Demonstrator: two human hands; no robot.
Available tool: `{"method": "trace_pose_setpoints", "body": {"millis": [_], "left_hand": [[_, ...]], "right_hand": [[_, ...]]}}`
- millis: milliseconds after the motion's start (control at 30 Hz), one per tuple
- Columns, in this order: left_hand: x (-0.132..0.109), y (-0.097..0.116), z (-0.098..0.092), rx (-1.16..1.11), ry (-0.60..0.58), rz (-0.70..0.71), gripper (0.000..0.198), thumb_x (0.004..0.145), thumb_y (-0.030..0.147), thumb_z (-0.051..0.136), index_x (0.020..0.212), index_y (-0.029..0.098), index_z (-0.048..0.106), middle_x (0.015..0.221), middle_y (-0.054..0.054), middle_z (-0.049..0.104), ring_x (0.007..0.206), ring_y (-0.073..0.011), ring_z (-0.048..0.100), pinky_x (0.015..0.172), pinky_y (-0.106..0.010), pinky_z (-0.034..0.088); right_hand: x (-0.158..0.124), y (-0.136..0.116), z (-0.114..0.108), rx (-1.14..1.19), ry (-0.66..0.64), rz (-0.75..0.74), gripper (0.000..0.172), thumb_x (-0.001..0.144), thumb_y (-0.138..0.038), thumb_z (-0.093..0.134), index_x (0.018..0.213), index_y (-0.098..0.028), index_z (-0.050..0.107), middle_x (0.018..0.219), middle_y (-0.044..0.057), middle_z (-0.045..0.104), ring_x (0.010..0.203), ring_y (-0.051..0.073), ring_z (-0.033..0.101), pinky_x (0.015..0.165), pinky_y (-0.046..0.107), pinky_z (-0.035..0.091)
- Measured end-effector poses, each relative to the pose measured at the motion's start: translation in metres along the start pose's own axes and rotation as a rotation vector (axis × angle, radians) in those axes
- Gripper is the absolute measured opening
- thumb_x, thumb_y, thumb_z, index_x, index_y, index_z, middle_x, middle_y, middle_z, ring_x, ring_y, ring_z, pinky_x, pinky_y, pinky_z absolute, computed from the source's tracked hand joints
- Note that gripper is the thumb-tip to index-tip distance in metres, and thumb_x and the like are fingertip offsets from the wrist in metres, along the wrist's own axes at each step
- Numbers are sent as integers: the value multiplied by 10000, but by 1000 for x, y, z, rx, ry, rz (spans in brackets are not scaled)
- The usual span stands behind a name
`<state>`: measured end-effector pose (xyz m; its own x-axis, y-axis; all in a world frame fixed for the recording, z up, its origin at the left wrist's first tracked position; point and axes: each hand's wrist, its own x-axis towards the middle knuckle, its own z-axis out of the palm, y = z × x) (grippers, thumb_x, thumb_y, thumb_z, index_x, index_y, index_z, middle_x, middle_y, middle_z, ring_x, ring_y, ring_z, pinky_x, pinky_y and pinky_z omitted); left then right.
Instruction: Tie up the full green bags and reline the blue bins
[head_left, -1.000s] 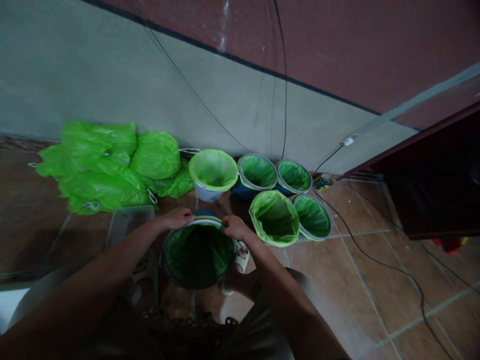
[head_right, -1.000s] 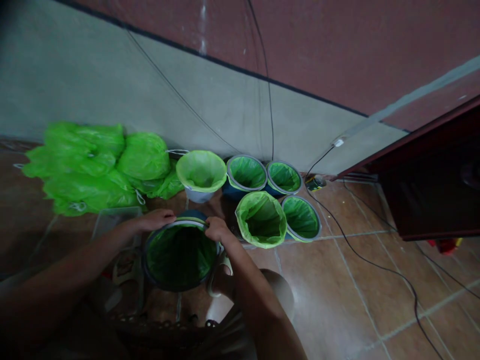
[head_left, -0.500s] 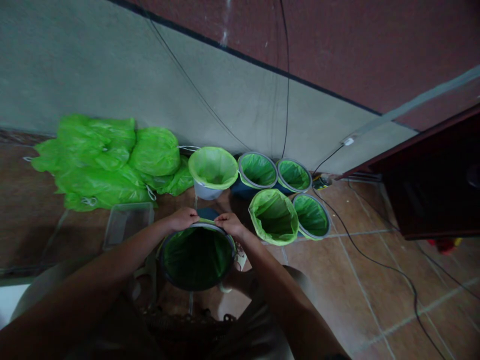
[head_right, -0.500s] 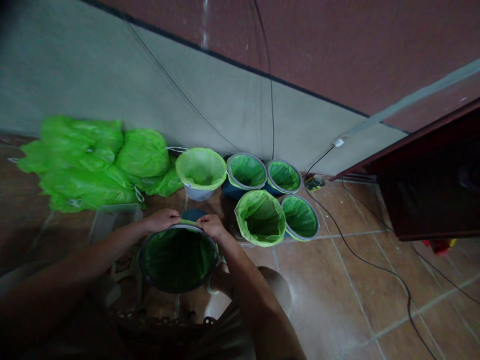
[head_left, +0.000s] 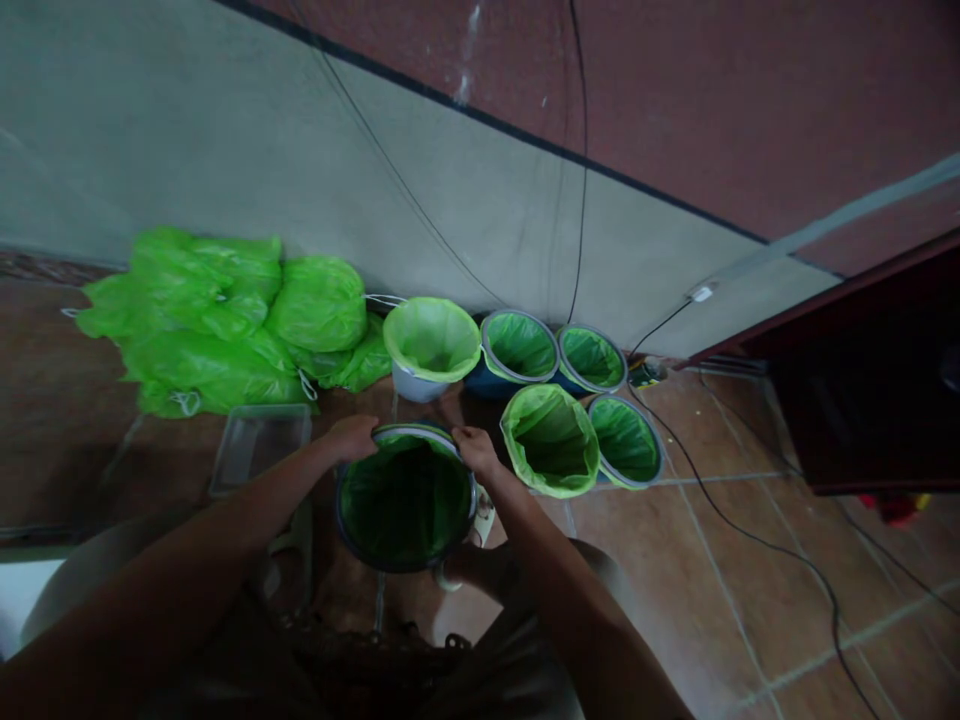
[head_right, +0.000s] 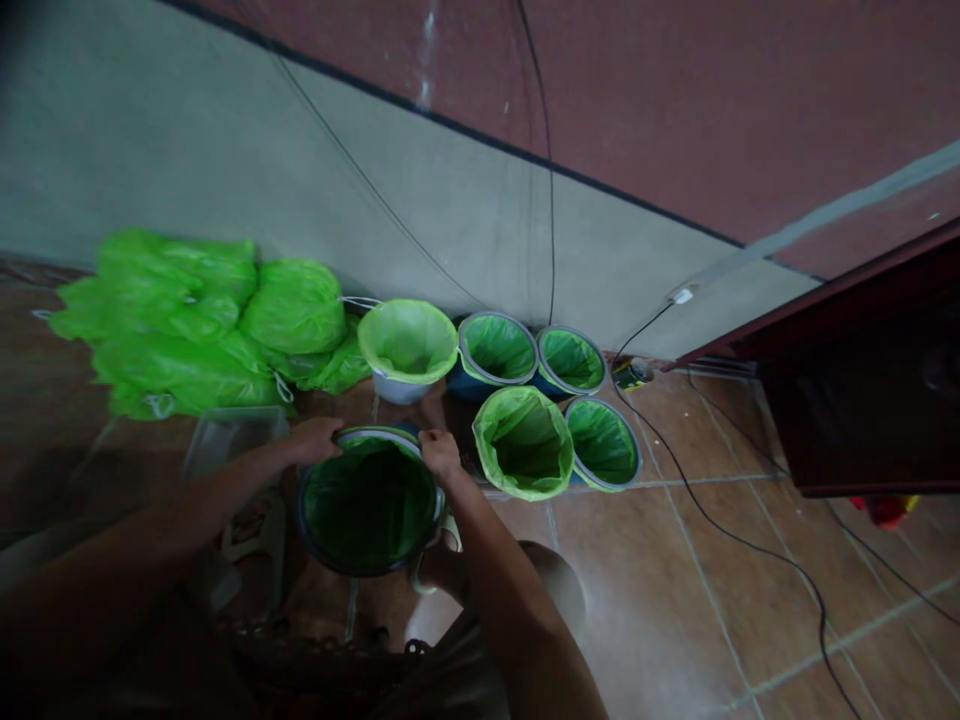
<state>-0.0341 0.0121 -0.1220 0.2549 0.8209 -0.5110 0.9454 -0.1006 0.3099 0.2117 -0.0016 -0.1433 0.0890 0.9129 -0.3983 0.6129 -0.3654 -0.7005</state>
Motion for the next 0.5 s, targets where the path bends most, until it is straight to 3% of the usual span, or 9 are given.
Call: {"method": "trace_pose_setpoints", "body": {"millis": [133, 300, 400, 500], "left_hand": [[-3, 9, -3, -16, -25, 129, 189, 683, 292, 686, 847, 199, 677, 866, -25, 710, 818, -194, 650, 643, -252, 405], [-4, 14, -2, -86, -38, 172, 145, 640, 251, 727, 749, 206, 641, 724, 28, 660, 712, -152, 601, 585, -239, 348], [-4, 14, 0, -107, -23, 162, 159, 622, 252, 737, 732, 207, 631, 697, 39, 639, 686, -144, 583, 568, -240, 327], [-2, 16, 3, -124, -4, 157, 155, 634, 283, 726, 724, 204, 629, 680, 37, 632, 680, -146, 584, 565, -242, 329]], "right_hand": [[-8, -13, 3, 265, -144, -53, 273, 796, -409, 669, 869, -149, 711, 859, 51, 724, 804, 171, 652, 739, 263, 503], [-13, -9, 11, 445, -381, -65, 392, 611, -290, 819, 952, -157, 677, 840, 19, 702, 728, 143, 629, 731, 276, 505], [-8, -3, 14, 428, -374, -135, 363, 627, -257, 795, 954, -166, 667, 812, -1, 686, 713, 130, 619, 738, 274, 500], [-3, 0, 17, 297, -277, -187, 326, 666, -229, 755, 979, -184, 678, 747, -23, 658, 670, 127, 598, 709, 271, 497]]}}
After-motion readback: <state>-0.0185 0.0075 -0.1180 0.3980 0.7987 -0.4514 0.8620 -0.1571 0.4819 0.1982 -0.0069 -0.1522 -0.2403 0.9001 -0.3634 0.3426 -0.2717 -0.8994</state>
